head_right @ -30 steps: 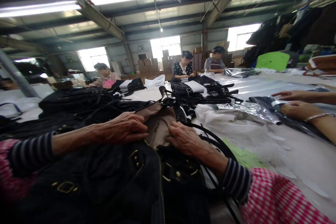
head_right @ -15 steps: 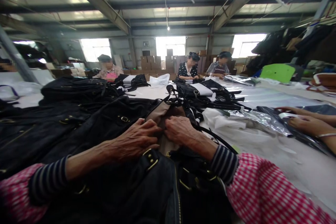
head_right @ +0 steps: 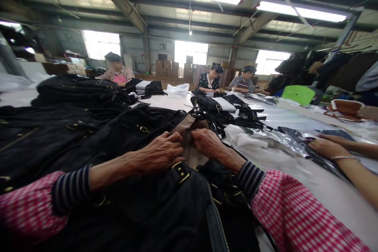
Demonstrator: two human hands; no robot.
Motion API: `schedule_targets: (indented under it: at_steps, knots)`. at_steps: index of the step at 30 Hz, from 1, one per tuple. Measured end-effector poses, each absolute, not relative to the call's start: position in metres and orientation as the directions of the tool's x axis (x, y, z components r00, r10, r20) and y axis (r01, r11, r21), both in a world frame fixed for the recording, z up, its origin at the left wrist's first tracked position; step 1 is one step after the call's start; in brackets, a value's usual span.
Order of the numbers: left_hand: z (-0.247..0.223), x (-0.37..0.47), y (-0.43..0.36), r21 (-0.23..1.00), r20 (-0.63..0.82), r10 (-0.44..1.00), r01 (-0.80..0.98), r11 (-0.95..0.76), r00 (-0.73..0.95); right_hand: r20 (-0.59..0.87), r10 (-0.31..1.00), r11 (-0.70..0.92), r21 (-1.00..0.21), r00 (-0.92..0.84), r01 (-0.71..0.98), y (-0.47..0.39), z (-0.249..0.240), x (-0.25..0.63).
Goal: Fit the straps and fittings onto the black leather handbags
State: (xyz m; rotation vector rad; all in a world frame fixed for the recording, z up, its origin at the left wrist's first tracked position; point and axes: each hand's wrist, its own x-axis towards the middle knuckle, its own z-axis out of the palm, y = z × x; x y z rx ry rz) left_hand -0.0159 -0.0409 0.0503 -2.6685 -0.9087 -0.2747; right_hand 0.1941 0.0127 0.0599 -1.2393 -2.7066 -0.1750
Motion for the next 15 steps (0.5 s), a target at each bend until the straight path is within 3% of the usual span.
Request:
schedule_targets:
  at_steps: [4,9,12,15]
  knots:
    - [0.055,-0.014,-0.044,-0.178,0.256,0.617,0.664,-0.727,0.744,0.206,0.667,0.736,-0.032,-0.716,0.677,-0.007,0.056,0.206]
    - [0.059,-0.011,-0.045,-0.099,0.26,0.645,0.685,-0.722,0.718,0.257,0.59,0.807,-0.219,-0.765,0.549,-0.029,0.047,0.216]
    - [0.06,-0.008,-0.045,-0.094,0.242,0.616,0.65,-0.754,0.749,0.356,0.586,0.81,-0.238,-0.728,0.535,-0.031,0.036,0.221]
    - [0.057,-0.008,-0.044,-0.117,0.248,0.595,0.633,-0.765,0.765,0.363,0.608,0.794,-0.26,-0.706,0.55,-0.033,0.03,0.223]
